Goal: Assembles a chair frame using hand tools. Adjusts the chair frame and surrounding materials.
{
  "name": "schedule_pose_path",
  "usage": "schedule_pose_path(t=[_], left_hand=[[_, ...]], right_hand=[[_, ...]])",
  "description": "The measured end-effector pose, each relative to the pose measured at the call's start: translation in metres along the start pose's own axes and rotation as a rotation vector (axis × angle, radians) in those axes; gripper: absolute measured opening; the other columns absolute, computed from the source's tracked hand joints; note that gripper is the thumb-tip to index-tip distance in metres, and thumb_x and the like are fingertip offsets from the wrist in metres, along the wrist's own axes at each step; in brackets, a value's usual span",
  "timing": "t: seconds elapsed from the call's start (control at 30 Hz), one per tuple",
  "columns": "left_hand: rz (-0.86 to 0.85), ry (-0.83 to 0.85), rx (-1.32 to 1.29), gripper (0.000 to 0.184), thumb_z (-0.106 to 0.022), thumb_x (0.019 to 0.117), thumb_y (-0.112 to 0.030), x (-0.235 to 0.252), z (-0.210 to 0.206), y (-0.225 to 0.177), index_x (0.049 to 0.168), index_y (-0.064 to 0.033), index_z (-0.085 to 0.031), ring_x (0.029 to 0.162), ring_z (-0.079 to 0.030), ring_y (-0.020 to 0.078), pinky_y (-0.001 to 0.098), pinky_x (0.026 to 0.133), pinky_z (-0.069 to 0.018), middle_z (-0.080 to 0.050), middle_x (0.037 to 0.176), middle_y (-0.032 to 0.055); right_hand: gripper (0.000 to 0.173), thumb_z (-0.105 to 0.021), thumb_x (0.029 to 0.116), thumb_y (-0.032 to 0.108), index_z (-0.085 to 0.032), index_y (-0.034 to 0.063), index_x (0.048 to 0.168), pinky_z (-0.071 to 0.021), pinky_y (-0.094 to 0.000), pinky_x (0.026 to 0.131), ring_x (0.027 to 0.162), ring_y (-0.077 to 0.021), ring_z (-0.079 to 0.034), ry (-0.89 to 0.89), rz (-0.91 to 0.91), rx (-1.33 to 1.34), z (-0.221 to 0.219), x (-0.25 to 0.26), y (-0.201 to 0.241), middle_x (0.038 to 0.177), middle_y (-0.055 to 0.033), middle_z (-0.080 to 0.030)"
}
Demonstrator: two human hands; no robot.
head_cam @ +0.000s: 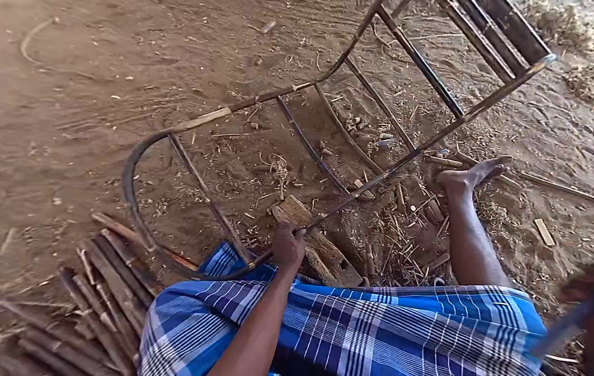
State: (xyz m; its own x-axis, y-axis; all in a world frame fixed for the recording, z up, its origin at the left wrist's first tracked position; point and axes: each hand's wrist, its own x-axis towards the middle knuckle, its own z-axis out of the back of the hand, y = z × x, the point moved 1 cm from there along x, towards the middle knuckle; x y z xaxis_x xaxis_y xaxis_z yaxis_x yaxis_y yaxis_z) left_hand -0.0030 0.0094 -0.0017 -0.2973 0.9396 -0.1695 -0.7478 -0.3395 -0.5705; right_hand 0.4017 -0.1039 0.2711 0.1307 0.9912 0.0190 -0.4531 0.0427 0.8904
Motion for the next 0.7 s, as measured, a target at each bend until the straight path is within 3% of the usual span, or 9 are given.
schedule_pose_path(t=[0.03,0.07,0.1,0.13,0.2,0.27,0.4,0.63,0.7], left_hand=[[0.005,0.002,-0.008,0.020,-0.071,0.0975,-0.024,-0.001,0.000,-0.002,0.104,-0.0057,-0.076,0.110,-0.066,0.0350,0.0582,0.095,-0.0539,-0.068,0.118,0.0160],[0.016,0.006,-0.015,0.020,-0.071,0.0977,-0.024,-0.002,0.001,-0.004,0.104,-0.0052,-0.075,0.110,-0.066,0.0355,0.0588,0.094,-0.0538,-0.068,0.118,0.0164],[0.028,0.007,-0.023,0.020,-0.071,0.0974,-0.023,-0.003,0.003,-0.004,0.103,-0.0048,-0.075,0.109,-0.066,0.0355,0.0587,0.094,-0.0538,-0.068,0.118,0.0166],[0.039,0.009,-0.033,0.020,-0.072,0.0970,-0.023,-0.005,0.005,-0.004,0.102,-0.0043,-0.075,0.109,-0.066,0.0352,0.0583,0.095,-0.0538,-0.068,0.118,0.0168],[0.026,0.000,-0.060,0.020,-0.074,0.0960,-0.023,-0.004,0.005,-0.001,0.100,-0.0034,-0.075,0.107,-0.066,0.0347,0.0569,0.094,-0.0542,-0.068,0.114,0.0168],[-0.026,-0.026,-0.088,0.019,-0.074,0.0952,-0.021,-0.003,0.003,0.004,0.097,-0.0021,-0.075,0.105,-0.066,0.0345,0.0552,0.094,-0.0544,-0.068,0.110,0.0172],[-0.045,-0.004,-0.093,0.017,-0.071,0.0965,-0.018,-0.003,0.002,0.009,0.097,-0.0012,-0.074,0.106,-0.066,0.0328,0.0540,0.096,-0.0537,-0.068,0.111,0.0168],[-0.073,-0.007,-0.076,0.017,-0.073,0.0960,-0.018,-0.001,0.004,0.005,0.095,-0.0010,-0.073,0.103,-0.066,0.0329,0.0537,0.095,-0.0543,-0.067,0.108,0.0171],[-0.069,-0.015,-0.073,0.015,-0.072,0.0957,-0.016,0.001,0.005,0.003,0.095,-0.0008,-0.074,0.103,-0.066,0.0322,0.0532,0.094,-0.0546,-0.068,0.107,0.0167]], right_hand=[[0.040,-0.046,0.1049,0.036,-0.052,0.0050,0.130,-0.0523,-0.0231,0.052,0.058,-0.0035,-0.057,-0.073,0.041,0.027,-0.011,0.009,-0.042,0.076,0.0048,-0.058],[0.047,-0.049,0.1017,0.051,-0.062,0.0084,0.116,-0.0493,-0.0299,0.047,0.052,-0.0084,-0.053,-0.073,0.004,-0.021,-0.039,0.024,-0.065,0.069,0.0044,-0.057],[0.050,-0.048,0.1002,0.055,-0.066,0.0086,0.106,-0.0482,-0.0380,0.047,0.052,-0.0153,-0.052,0.029,-0.065,-0.097,-0.077,0.039,-0.077,0.067,-0.0004,-0.057],[0.051,-0.046,0.1020,0.054,-0.069,0.0082,0.104,-0.0500,-0.0431,0.050,0.055,-0.0200,-0.055,0.183,-0.122,-0.136,-0.119,0.052,-0.085,0.069,-0.0044,-0.058],[0.054,-0.040,0.1052,0.056,-0.068,0.0093,0.101,-0.0508,-0.0437,0.055,0.059,-0.0211,-0.056,0.450,-0.180,-0.115,-0.197,0.064,-0.112,0.071,-0.0058,-0.058],[0.060,-0.032,0.1055,0.059,-0.065,0.0103,0.093,-0.0489,-0.0417,0.055,0.057,-0.0192,-0.055,0.596,-0.167,-0.071,-0.246,0.058,-0.136,0.068,-0.0044,-0.055],[0.069,-0.025,0.1036,0.067,-0.065,0.0127,0.089,-0.0499,-0.0456,0.059,0.060,-0.0214,-0.056,0.757,-0.212,-0.161,-0.273,0.044,-0.152,0.068,-0.0049,-0.055],[0.069,-0.026,0.1050,0.065,-0.066,0.0109,0.094,-0.0521,-0.0544,0.070,0.075,-0.0283,-0.064,0.754,-0.213,-0.352,-0.279,0.046,-0.138,0.077,-0.0105,-0.061],[0.070,-0.022,0.1028,0.069,-0.065,0.0149,0.092,-0.0522,-0.0515,0.069,0.073,-0.0246,-0.063,0.712,-0.170,-0.367,-0.279,0.043,-0.135,0.074,-0.0064,-0.060]])
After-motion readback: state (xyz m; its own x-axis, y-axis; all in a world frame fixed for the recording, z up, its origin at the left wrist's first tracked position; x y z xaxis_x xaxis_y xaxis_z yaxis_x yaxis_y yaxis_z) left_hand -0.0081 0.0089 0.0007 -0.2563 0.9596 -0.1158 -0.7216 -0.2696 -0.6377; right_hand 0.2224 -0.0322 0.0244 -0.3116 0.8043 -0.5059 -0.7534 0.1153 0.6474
